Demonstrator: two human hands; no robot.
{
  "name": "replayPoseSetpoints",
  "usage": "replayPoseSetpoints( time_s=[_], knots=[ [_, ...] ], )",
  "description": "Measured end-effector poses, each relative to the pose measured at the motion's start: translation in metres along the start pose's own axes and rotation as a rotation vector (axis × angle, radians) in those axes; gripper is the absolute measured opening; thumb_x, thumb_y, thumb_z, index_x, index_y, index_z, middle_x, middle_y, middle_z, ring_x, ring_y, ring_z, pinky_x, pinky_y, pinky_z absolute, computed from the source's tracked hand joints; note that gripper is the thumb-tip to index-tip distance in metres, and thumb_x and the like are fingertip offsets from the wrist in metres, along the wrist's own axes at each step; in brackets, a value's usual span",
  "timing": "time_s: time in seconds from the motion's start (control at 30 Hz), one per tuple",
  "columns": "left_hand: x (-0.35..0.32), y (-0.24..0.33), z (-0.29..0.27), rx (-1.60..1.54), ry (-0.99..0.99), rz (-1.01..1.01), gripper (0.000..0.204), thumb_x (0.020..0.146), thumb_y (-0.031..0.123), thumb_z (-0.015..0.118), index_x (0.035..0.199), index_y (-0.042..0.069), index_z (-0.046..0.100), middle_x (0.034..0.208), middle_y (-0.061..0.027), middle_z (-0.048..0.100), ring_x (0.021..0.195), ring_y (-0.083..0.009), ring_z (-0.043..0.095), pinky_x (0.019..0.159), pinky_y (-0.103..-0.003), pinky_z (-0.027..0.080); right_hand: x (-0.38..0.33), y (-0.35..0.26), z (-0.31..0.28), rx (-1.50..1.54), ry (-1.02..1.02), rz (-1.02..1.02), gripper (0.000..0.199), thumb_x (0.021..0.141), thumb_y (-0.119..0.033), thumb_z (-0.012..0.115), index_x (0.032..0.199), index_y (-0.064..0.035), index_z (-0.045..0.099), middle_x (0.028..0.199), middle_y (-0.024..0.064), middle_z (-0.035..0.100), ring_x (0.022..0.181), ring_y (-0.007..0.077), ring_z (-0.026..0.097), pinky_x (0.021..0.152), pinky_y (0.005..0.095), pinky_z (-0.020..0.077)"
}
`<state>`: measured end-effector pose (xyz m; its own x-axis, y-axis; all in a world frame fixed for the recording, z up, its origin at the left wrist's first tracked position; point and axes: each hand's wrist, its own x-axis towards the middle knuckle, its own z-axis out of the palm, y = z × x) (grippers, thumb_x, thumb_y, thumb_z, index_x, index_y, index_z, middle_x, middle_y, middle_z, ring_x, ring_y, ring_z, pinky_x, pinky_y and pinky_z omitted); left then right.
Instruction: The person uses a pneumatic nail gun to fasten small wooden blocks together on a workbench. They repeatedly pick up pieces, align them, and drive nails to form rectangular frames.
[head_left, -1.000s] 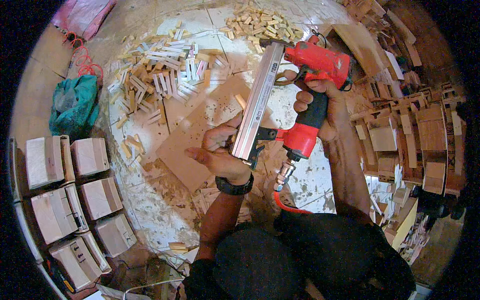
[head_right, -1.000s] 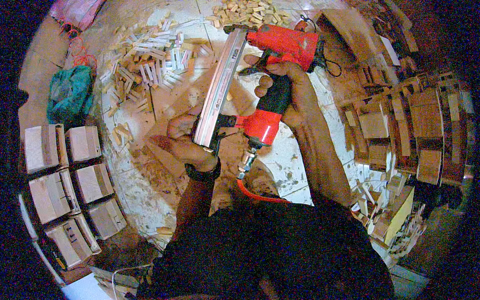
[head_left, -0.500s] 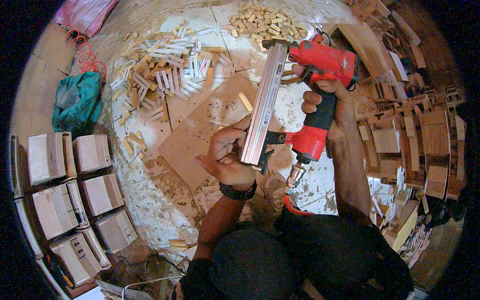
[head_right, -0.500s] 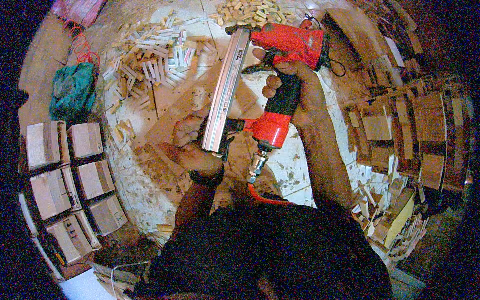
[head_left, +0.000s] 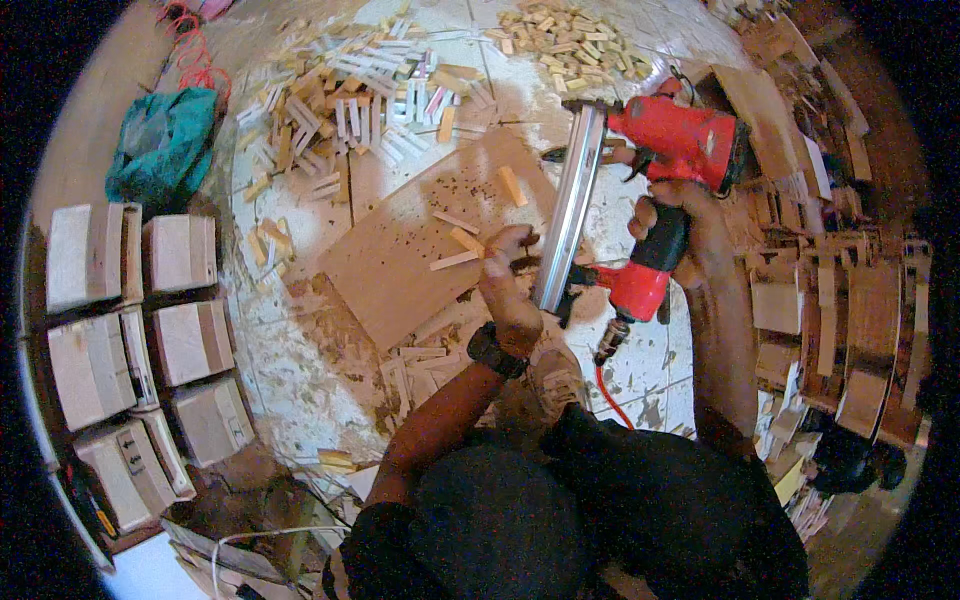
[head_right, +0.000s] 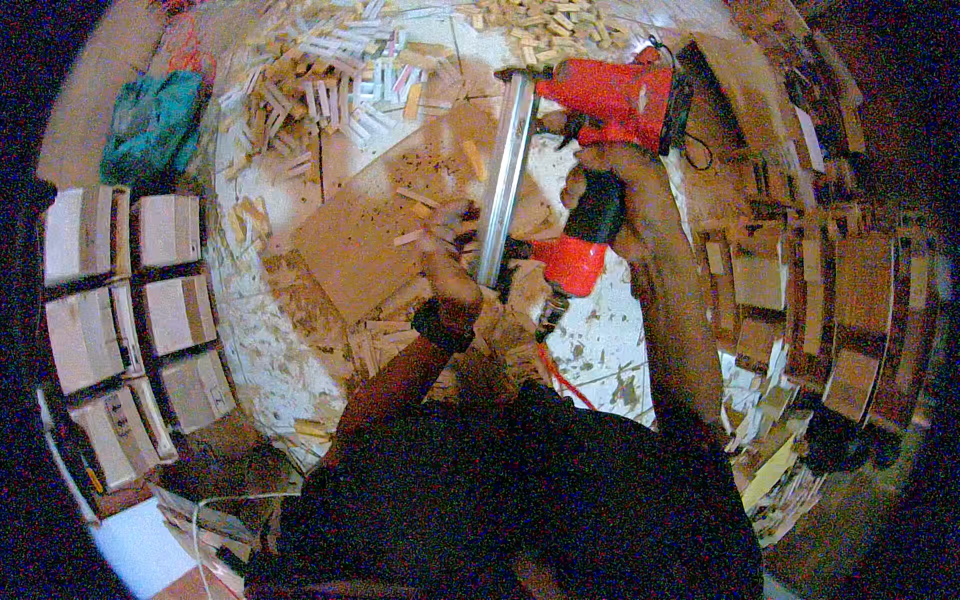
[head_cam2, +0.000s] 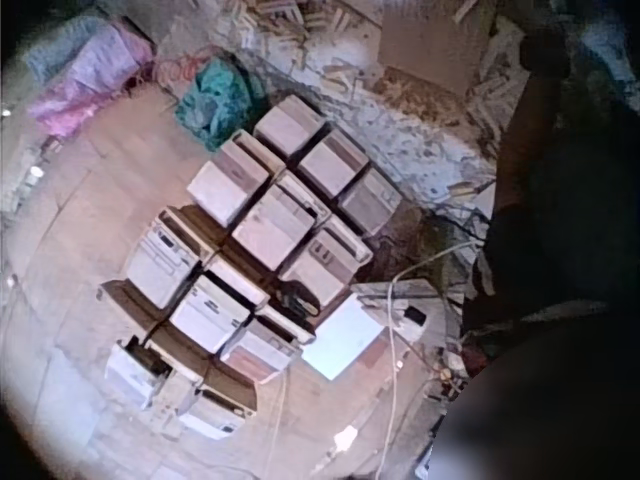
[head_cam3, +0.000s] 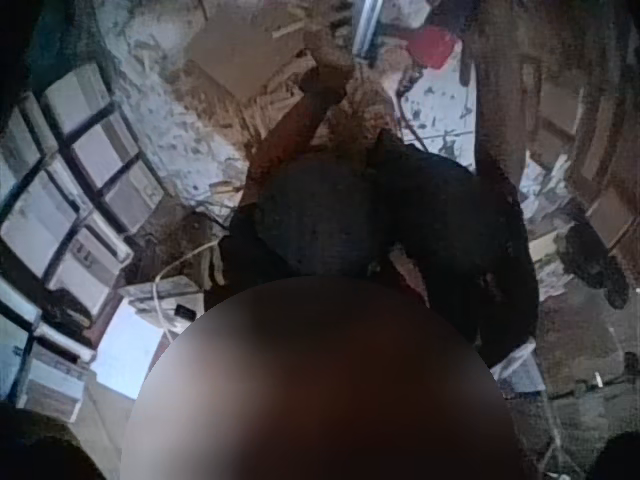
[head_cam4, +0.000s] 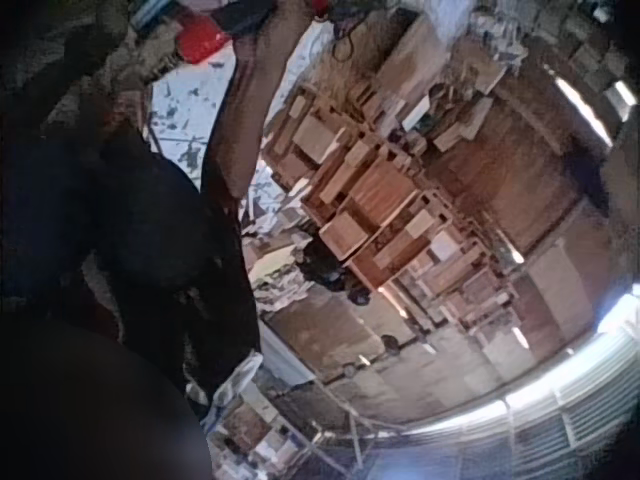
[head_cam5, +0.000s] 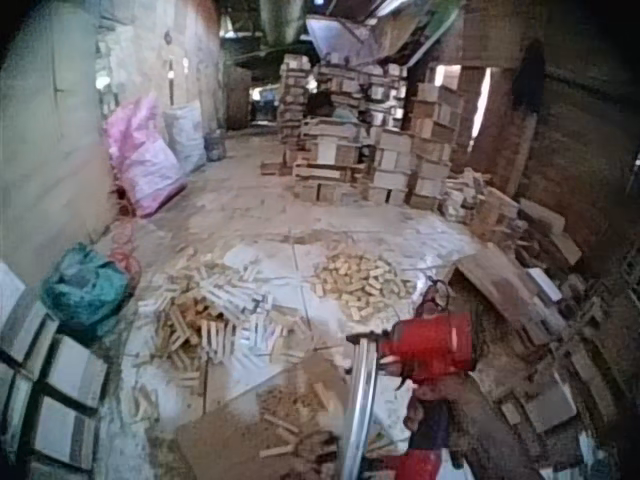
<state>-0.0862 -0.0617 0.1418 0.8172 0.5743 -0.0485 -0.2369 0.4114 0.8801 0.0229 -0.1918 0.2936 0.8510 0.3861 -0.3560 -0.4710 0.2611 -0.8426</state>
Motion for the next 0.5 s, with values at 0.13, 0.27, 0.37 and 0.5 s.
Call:
replayPoseSetpoints(
  time_s=[0.13,0.27,0.37,0.5],
  knots=[
    [-0.002,-0.043,-0.057,0.581,-0.027,0.149,0.029,0.090,0.017,0.047,0.115,0.004,0.055,0.111,-0.0161,0.058,0.103,-0.0310,0.054,0.090,-0.042,0.044,0.000,0.023,-0.012,-0.481,0.161,0.057,0.024,0.075,-0.007,0.065,0.097,-0.0022,0.057,0.069,0.0076,0.059,0.058,0.0157,0.058,0.053,0.0284,0.0484],
    [0.023,-0.057,-0.125,1.254,-0.139,0.392,0.032,0.081,0.008,0.057,0.112,0.004,0.057,0.111,-0.0158,0.057,0.105,-0.0341,0.052,0.089,-0.043,0.044,0.003,0.058,-0.019,-0.791,0.082,0.096,0.035,0.073,0.001,0.067,0.105,-0.0018,0.054,0.075,0.0076,0.063,0.061,0.0167,0.062,0.054,0.0306,0.0516],
    [0.054,-0.060,-0.145,1.339,-0.254,0.317,0.033,0.079,0.009,0.060,0.112,0.005,0.057,0.113,-0.0146,0.056,0.106,-0.0329,0.051,0.089,-0.043,0.043,0.006,0.083,-0.024,-0.868,0.053,0.139,0.036,0.074,-0.001,0.066,0.108,-0.0018,0.052,0.083,0.0076,0.064,0.066,0.0176,0.062,0.057,0.0320,0.0527],
    [0.067,-0.058,-0.147,1.453,-0.433,0.200,0.034,0.077,0.013,0.064,0.109,0.006,0.059,0.114,-0.0113,0.055,0.108,-0.0301,0.049,0.091,-0.042,0.041,0.022,0.107,-0.038,-1.024,-0.022,0.061,0.040,0.072,-0.004,0.065,0.109,-0.0037,0.052,0.087,0.0056,0.062,0.072,0.0162,0.061,0.061,0.0320,0.0510]
  ],
)
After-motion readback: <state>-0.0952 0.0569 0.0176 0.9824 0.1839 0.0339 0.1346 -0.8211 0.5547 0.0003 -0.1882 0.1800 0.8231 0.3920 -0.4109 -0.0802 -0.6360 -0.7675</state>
